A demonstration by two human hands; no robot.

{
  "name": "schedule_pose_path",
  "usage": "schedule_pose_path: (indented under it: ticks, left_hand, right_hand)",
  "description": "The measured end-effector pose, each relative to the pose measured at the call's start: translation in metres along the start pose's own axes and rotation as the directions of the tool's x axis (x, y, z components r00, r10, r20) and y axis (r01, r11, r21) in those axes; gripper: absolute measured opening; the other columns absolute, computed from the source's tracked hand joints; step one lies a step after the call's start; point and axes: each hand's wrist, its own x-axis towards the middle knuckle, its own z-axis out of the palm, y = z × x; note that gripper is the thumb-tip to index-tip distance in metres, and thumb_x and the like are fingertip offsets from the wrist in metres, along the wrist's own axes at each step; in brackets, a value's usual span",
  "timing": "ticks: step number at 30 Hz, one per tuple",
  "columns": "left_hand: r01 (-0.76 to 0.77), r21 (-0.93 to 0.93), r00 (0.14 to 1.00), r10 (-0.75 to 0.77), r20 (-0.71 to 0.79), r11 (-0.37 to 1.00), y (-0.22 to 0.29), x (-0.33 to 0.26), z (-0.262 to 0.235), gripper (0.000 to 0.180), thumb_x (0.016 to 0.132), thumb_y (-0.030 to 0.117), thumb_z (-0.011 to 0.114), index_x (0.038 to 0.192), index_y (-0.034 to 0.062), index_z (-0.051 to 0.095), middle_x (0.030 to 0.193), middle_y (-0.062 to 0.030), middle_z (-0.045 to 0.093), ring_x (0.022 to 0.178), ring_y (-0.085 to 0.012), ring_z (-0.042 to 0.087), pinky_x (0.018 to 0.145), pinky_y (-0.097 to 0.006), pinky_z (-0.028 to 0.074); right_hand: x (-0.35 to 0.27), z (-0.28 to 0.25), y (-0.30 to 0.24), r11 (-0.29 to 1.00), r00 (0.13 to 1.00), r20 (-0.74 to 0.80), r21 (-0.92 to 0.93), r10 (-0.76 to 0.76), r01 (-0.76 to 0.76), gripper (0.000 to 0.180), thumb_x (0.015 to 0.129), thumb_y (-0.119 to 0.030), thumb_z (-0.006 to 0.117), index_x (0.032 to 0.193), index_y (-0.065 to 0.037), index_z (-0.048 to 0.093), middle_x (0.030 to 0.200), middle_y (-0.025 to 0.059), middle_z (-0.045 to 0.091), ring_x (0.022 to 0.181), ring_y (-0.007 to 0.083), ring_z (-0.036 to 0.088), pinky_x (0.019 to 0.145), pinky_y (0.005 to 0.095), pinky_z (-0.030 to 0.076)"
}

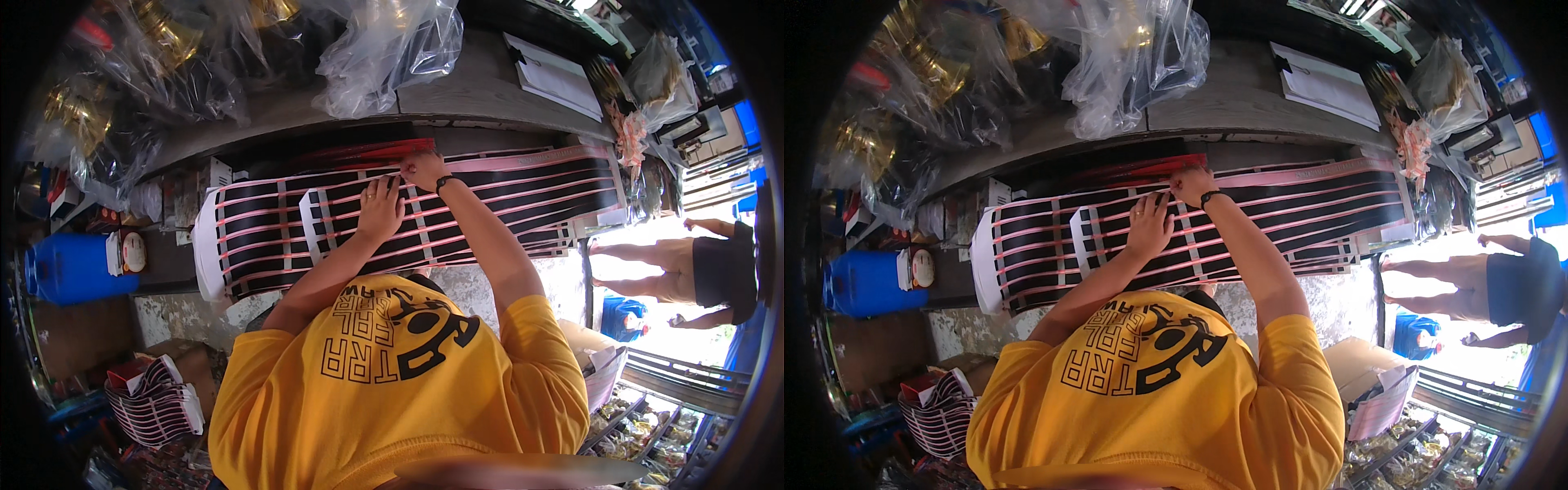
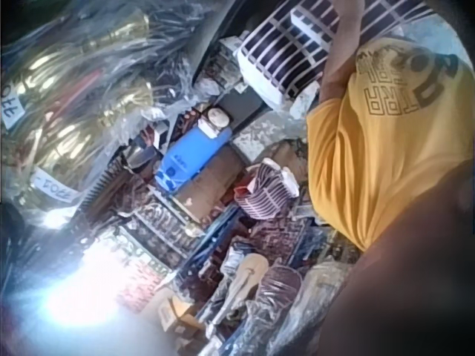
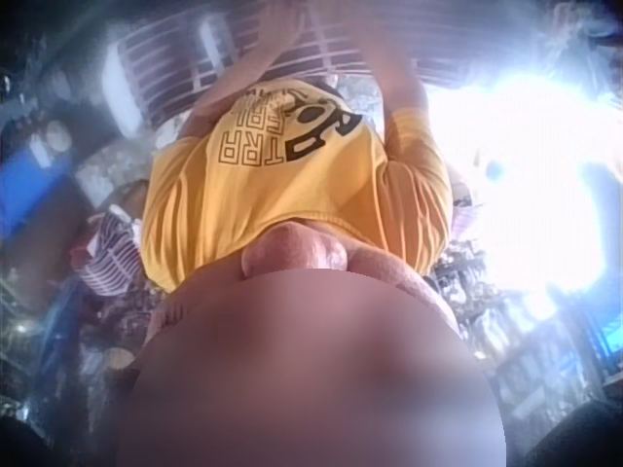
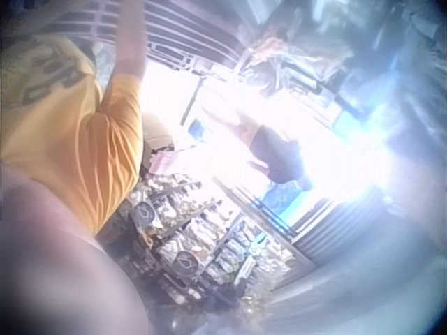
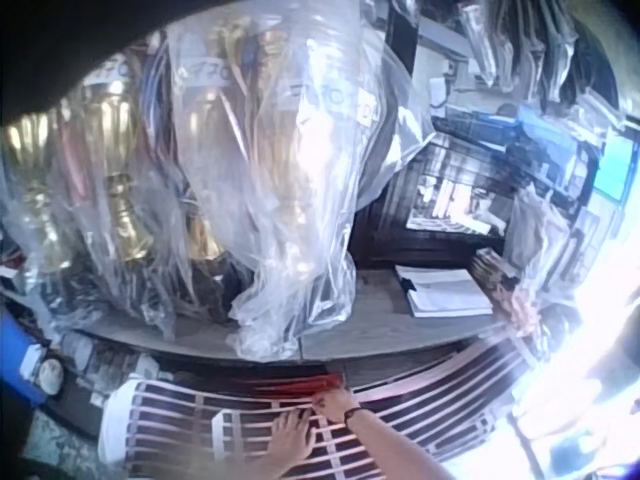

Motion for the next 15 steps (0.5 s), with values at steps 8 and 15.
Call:
schedule_pose_path:
  ticks: [8,15]
  left_hand:
    - [-0.020,0.131,1.000,0.017,0.021,0.991,0.002,0.001,0.004,0.057,0.087,0.028,0.058,0.139,0.0072,0.048,0.128,-0.0141,0.049,0.114,-0.0304,0.048,0.099,-0.046,0.039]
    - [0.014,0.097,0.993,-0.025,0.112,0.995,0.007,0.004,-0.004,0.060,0.085,0.026,0.058,0.139,0.0046,0.047,0.126,-0.0135,0.050,0.112,-0.0281,0.049,0.098,-0.048,0.039]
  right_hand:
    - [-0.008,0.002,0.004,0.954,0.948,-0.149,0.064,-0.282,0.293,0.007,0.077,-0.015,0.064,0.082,-0.017,0.068,0.098,0.0076,0.063,0.100,0.0312,0.059,0.088,0.0469,0.046]
    - [-0.031,0.016,0.005,0.966,0.911,-0.333,-0.003,-0.245,0.259,0.016,0.075,-0.012,0.066,0.086,-0.021,0.072,0.112,0.0085,0.056,0.107,0.0346,0.052,0.093,0.0537,0.039]
